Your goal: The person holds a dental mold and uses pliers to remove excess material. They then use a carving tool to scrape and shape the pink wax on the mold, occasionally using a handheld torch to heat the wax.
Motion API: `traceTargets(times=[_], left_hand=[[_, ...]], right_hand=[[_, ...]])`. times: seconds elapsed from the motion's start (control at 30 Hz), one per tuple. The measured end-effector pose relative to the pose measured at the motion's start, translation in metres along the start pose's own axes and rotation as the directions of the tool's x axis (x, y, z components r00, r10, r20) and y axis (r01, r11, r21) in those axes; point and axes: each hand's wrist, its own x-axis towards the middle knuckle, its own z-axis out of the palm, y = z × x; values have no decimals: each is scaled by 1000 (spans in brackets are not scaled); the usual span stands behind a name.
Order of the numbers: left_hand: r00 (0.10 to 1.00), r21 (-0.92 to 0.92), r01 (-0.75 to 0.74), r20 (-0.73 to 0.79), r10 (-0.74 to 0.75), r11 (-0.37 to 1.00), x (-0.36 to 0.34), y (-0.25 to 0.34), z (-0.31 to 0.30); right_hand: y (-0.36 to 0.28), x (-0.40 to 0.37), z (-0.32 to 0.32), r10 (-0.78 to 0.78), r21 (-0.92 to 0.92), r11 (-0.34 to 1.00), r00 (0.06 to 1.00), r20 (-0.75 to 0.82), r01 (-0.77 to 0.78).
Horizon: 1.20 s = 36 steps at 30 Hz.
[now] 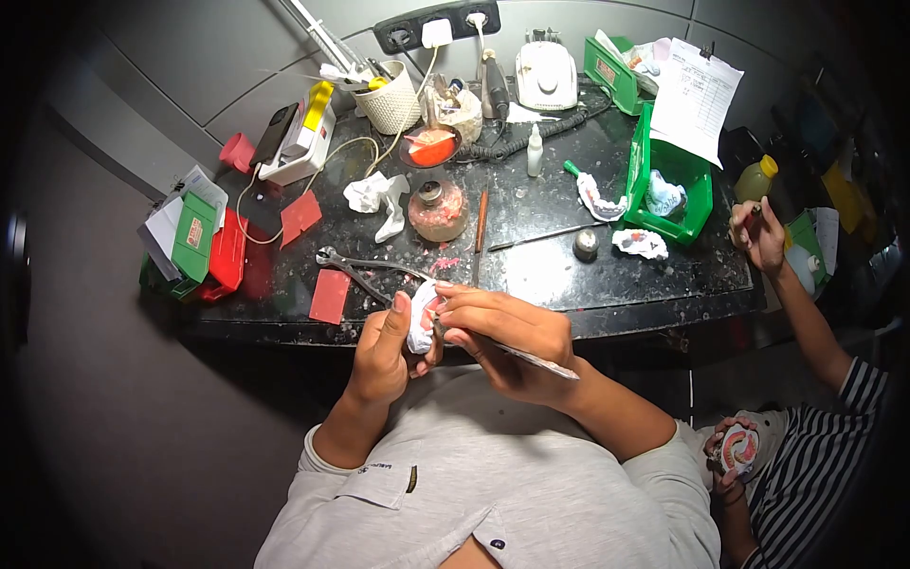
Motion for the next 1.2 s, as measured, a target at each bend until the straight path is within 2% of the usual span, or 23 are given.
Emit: traceTargets(times=[0.3, 0.37, 0.4, 0.47, 0.63, 0.7, 0.73, 0.8, 0.9, 0.97, 1.0, 1.07, 1.1, 1.13, 1.2], left_hand=[[1000, -35, 2, -20, -3, 999, -1, 2, 1], [999, -28, -27, 16, 28, 999, 0, 1, 0], [999, -28, -27, 16, 28, 999, 0, 0, 0], [999, 28, -38, 0, 38, 999, 0, 0, 0], [998, 4, 21, -58, -20, 1000, -1, 4, 4], [998, 13, 23, -53, -22, 1000, -1, 4, 3], [999, 6, 19, -42, -19, 1000, 0, 2, 2], [999, 0, 15, -31, -15, 1000, 0, 0, 2], [995, -82, 60, -69, -66, 995, 1, -1, -1], [997, -146, 61, 44, -55, 987, 2, -3, -9], [998, -145, 58, 44, -53, 988, 5, -4, -10], [991, -364, 16, 126, 32, 931, 11, -6, -11], [989, -445, 41, 145, 27, 895, 12, -7, -14], [989, -443, 39, 146, 29, 895, 14, -10, -17], [974, -573, 75, 219, 64, 816, 15, -14, -21]], right_hand=[[0, -3, 3, -58, 60, 997, 998, 34, 56], [-2, -2, 1, 58, 72, 996, 998, -1, -58], [-2, -2, 2, 58, 72, 996, 998, -1, -58], [-1, 0, 4, 9, 83, 996, 1000, -5, -8], [0, -2, 2, -32, 109, 994, 998, 46, 27], [-3, -1, 1, 67, 84, 994, 998, 8, -67], [-2, -1, 2, 68, 84, 994, 998, 8, -68], [1, -2, 3, -10, 82, 997, 1000, 21, 8], [5, -4, -1, -17, 152, 988, 995, 103, 1], [4, -3, -7, 32, 128, 991, 997, 70, -41], [4, -2, -10, 78, 105, 991, 996, 38, -81], [12, -2, -14, 72, 104, 992, 997, -6, -71], [15, -3, -17, 78, 103, 992, 996, -31, -74], [19, -3, -20, 85, 103, 992, 995, -57, -79], [27, -4, -23, 41, 101, 994, 996, -75, -33]])
